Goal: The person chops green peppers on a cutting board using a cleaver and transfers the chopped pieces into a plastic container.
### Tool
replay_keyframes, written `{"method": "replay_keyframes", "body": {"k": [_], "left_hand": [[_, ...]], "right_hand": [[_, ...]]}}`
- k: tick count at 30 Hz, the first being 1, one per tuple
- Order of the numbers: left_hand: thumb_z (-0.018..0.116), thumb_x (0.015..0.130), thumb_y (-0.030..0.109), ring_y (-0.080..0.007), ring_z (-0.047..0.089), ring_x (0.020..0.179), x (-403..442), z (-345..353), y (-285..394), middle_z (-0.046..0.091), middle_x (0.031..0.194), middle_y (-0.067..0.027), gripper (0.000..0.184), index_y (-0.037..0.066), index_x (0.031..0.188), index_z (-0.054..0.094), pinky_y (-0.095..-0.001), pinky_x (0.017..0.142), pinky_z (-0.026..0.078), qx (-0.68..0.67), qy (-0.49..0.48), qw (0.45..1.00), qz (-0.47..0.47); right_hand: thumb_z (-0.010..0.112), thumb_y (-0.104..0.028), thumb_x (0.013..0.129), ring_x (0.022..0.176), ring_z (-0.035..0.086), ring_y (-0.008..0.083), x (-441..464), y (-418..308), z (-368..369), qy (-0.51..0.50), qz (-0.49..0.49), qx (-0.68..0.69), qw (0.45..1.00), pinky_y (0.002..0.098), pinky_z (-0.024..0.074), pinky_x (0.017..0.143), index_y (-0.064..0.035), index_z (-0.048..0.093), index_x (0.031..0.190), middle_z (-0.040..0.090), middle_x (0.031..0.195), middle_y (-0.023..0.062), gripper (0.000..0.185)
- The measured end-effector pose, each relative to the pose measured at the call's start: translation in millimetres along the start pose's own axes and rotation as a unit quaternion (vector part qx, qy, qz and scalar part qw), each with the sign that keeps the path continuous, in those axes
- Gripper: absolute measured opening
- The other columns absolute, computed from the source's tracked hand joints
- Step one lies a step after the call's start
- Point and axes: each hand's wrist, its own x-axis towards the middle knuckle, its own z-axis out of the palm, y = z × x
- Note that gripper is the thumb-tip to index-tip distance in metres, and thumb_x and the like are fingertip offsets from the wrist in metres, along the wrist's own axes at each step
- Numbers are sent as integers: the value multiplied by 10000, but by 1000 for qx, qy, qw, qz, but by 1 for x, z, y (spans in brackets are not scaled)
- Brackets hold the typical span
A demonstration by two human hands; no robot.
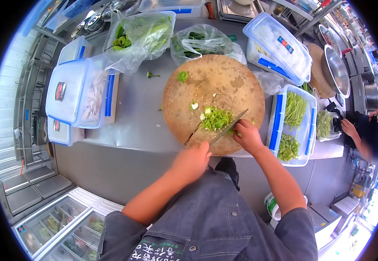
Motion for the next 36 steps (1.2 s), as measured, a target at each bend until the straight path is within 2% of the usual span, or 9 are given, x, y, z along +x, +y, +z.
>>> {"method": "replay_keyframes", "body": {"k": [8,10,14,16,20,25,28,34,36], "left_hand": [[553,1028,232,-485,644,834,24,17,-4,658,866,-265,237,12,1066,472,-584,736,500,-11,-45,998,-38],[546,1030,236,-490,645,818,18,5,-6,657,844,-277,241,10,1067,470,-588,732,499,-12,-7,1000,-10],[549,1029,237,-493,648,817,7,1,1,662,848,-285,243,9,1063,470,-590,725,497,-20,-3,1000,20],[556,1026,235,-496,649,831,18,22,0,665,858,-280,246,6,1053,470,-590,723,493,-9,-37,999,-23],[558,1025,232,-495,646,839,16,19,-4,663,862,-278,243,7,1049,468,-583,729,494,-21,-41,998,-38],[561,1021,228,-498,645,791,5,14,-1,659,808,-275,235,13,1046,470,-587,702,494,-22,7,1000,18],[559,1019,217,-501,642,779,27,37,-10,656,795,-271,228,10,1044,467,-592,695,488,-17,-11,1000,-6],[557,1020,227,-509,633,727,10,-2,1,651,763,-275,245,3,1049,461,-608,667,475,-48,-2,999,16],[556,1022,235,-510,635,735,22,25,-4,653,770,-279,249,6,1052,462,-608,671,476,-31,-9,999,9]], "right_hand": [[717,-44,755,899,624,351,-5,2,0,-1,-1,17,1000,437,524,803,-39,603,840,645,950,119,142],[720,-44,759,903,625,347,-3,2,0,-5,-2,24,1000,434,525,807,-42,606,841,647,953,116,141],[718,-43,761,908,627,341,-5,0,-1,-5,8,20,1000,431,525,813,-44,608,843,646,949,113,137],[717,-42,762,914,627,338,-6,3,1,-5,6,10,1000,429,526,819,-45,610,848,645,949,112,137],[719,-44,761,910,626,340,-10,2,1,-5,-2,15,1000,428,527,819,-44,613,844,646,954,113,134],[722,-47,762,912,630,338,-7,1,-2,2,-4,13,1000,432,528,812,-43,610,833,648,960,114,133],[717,-41,766,908,630,342,-7,3,0,4,0,18,1000,436,530,808,-41,610,850,647,964,119,136],[718,-43,783,899,629,359,-9,3,0,14,-1,35,999,440,535,808,-40,611,875,639,974,131,141],[719,-44,787,911,633,356,-12,5,0,1,25,33,999,436,536,813,-43,617,884,640,979,129,141]]}}
